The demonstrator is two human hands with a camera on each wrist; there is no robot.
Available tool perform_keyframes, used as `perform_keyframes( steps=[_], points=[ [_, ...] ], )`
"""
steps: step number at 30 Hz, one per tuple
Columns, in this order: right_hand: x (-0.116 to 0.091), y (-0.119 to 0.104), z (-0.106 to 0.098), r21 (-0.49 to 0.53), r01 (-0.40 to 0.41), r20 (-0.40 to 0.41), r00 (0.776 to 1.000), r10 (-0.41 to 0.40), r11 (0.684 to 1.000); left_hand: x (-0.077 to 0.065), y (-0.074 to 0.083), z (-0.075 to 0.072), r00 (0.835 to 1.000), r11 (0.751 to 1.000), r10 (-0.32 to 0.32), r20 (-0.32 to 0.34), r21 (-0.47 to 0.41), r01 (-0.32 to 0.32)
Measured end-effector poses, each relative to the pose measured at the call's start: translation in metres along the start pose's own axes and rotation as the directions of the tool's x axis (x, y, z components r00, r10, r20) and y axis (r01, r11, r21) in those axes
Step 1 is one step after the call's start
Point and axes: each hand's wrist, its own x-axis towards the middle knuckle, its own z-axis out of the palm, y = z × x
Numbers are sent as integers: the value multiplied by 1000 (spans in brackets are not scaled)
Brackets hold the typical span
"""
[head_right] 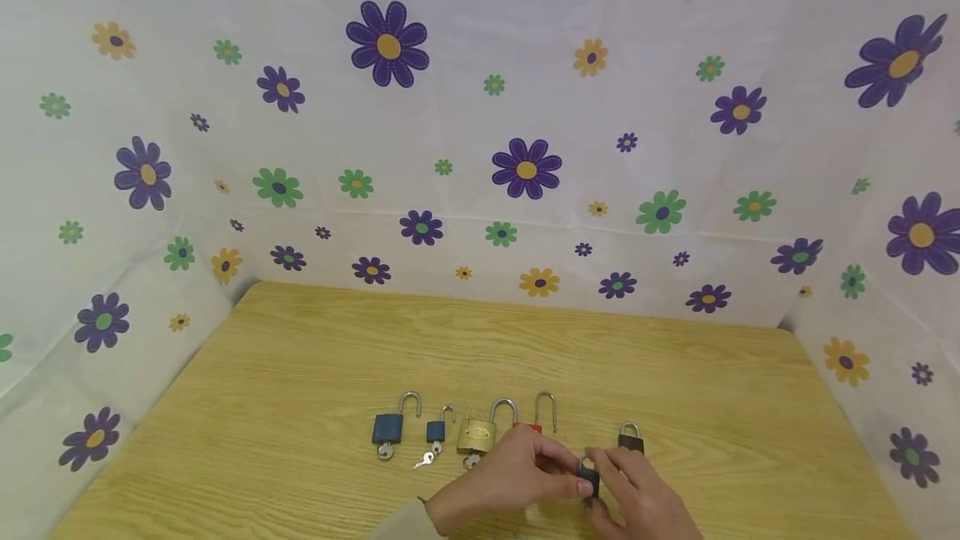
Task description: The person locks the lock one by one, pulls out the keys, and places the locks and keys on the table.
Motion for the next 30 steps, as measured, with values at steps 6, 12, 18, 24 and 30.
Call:
perform_keyframes(
  steps=[6,12,18,24,30],
  points=[
    [-1,-1,1,-7,-27,12,1000,27,1000,0,-1,0,1000,1000,14,-17,25,-13],
    [-2,0,3,2,-29,-19,999,29,1000,1,-2,-1,999,1000,14,-34,10,-14],
    [-3,-1,3,44,-91,-34,995,93,995,0,-2,-1,997,1000,-21,-78,-3,21],
    [-4,-4,3,80,-239,-47,969,243,968,0,1,-2,984,998,-58,-166,17,61],
    [-3,-13,4,94,-484,92,875,476,870,3,2,-3,976,999,-38,-214,5,40]
  ],
)
